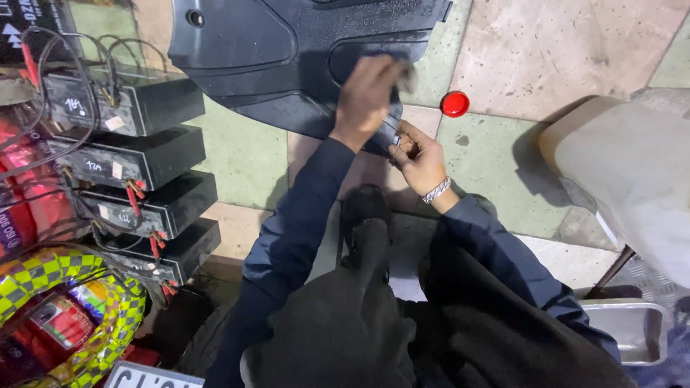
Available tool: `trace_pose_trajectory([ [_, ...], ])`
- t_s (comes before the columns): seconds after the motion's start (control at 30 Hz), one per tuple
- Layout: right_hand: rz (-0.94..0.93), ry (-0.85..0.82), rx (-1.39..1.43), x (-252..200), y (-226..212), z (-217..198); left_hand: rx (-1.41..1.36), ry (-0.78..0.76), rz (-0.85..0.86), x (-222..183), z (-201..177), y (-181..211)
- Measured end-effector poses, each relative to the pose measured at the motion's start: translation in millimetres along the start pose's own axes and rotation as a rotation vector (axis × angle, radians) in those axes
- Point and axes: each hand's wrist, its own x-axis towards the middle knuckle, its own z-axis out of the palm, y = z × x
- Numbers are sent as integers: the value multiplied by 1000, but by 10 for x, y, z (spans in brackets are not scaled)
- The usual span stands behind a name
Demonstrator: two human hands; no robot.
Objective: Cleaning and preparing a motorcycle plastic fairing using a cloth, cleaning solution, and scissors.
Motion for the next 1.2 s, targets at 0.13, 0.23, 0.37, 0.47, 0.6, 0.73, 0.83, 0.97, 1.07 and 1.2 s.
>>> trace_pose_trajectory([
  [0.13, -147, -27, -296, -96, -560, -259, -144, 105, -407, -188, -229, -275],
  [0.23, -498, 181, -682, -33, -677, -578, -175, 243, -469, -253, -556, -168],
  [0.37, -488, 296, -857, 284, -426, -888, -187, 251, -581, -362, -744, -55],
  [0.47, -546, 266, -805, 395, -359, -949, -237, 309, -588, -413, -786, -39],
  [0.6, -594, 249, -743, 449, -475, -896, -277, 373, -579, -467, -782, -149],
  [0.73, -550, 238, -723, 440, -738, -761, -317, 354, -618, -515, -785, -179],
  [0.83, -515, 195, -690, 485, -1045, -604, -307, 118, -676, -471, -894, -152],
  [0.97, -619, 129, -734, 590, -1262, -518, -316, 162, -654, -506, -844, -210],
  [1.07, -673, 75, -762, 675, -1376, -464, -344, 238, -617, -567, -765, -257],
  [1.2, -685, 17, -769, 756, -1473, -360, -398, 314, -586, -619, -705, -269],
])
